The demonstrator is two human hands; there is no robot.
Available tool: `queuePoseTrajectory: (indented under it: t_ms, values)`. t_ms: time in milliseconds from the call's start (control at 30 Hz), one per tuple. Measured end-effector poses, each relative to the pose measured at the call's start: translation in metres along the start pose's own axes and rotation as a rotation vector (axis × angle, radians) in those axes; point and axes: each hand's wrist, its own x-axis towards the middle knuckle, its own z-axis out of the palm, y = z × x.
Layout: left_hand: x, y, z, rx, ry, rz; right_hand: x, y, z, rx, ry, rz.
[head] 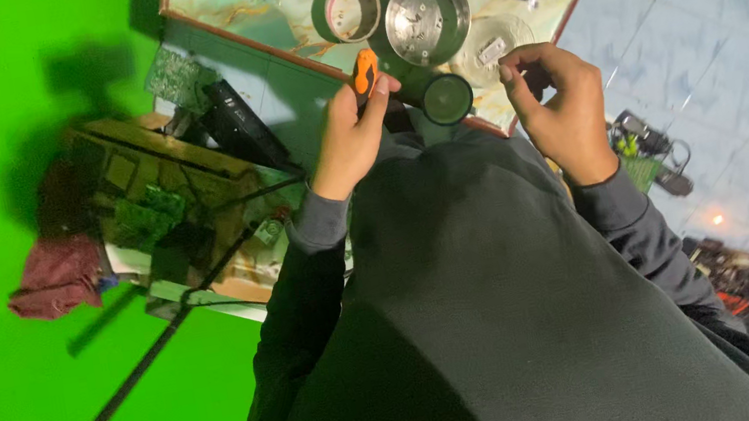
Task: The person uses a screwdriver to tighten screws on the metal chassis of an open electronic device, likely a stereo receiver. They repeatedly retrieve screws from a small metal bowl on the workbench and secure them into the device's frame.
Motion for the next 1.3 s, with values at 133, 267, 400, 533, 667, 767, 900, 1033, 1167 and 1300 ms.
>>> queuePoseTrajectory:
  t_ms: [133,267,400,533,667,767,900,1033,1167,1300]
  values:
    - [0.003,0.008,-0.006,0.041,-0.042,0.042,-0.013,-0.005,0.010,0.014,0.064,0.029]
    - [-0.003,0.014,-0.006,0.110,-0.068,-0.051,-0.017,-0.005,0.010,-0.002,0.073,0.022]
    - [-0.005,0.017,-0.004,0.138,-0.044,-0.060,-0.012,-0.004,0.011,-0.002,0.049,0.036]
    - [0.003,0.013,-0.010,0.153,-0.081,-0.126,-0.005,-0.003,0.015,-0.026,0.020,0.019]
    - [0.032,0.001,-0.019,0.112,-0.143,0.020,0.010,-0.001,0.029,0.004,0.039,0.026]
    - [0.060,-0.012,-0.031,0.179,-0.224,0.086,0.023,0.005,0.048,-0.026,0.032,0.006]
    - [0.101,-0.022,-0.049,0.266,-0.397,-0.069,0.052,0.027,0.081,-0.204,0.025,-0.045]
    - [0.125,-0.022,-0.064,0.133,-0.519,-0.063,0.072,0.060,0.119,-0.349,-0.014,-0.059]
    - [0.143,-0.015,-0.072,0.197,-0.598,-0.090,0.086,0.086,0.150,-0.460,-0.088,0.095]
    - [0.150,-0.011,-0.074,0.222,-0.613,-0.122,0.092,0.097,0.165,-0.555,-0.055,0.105]
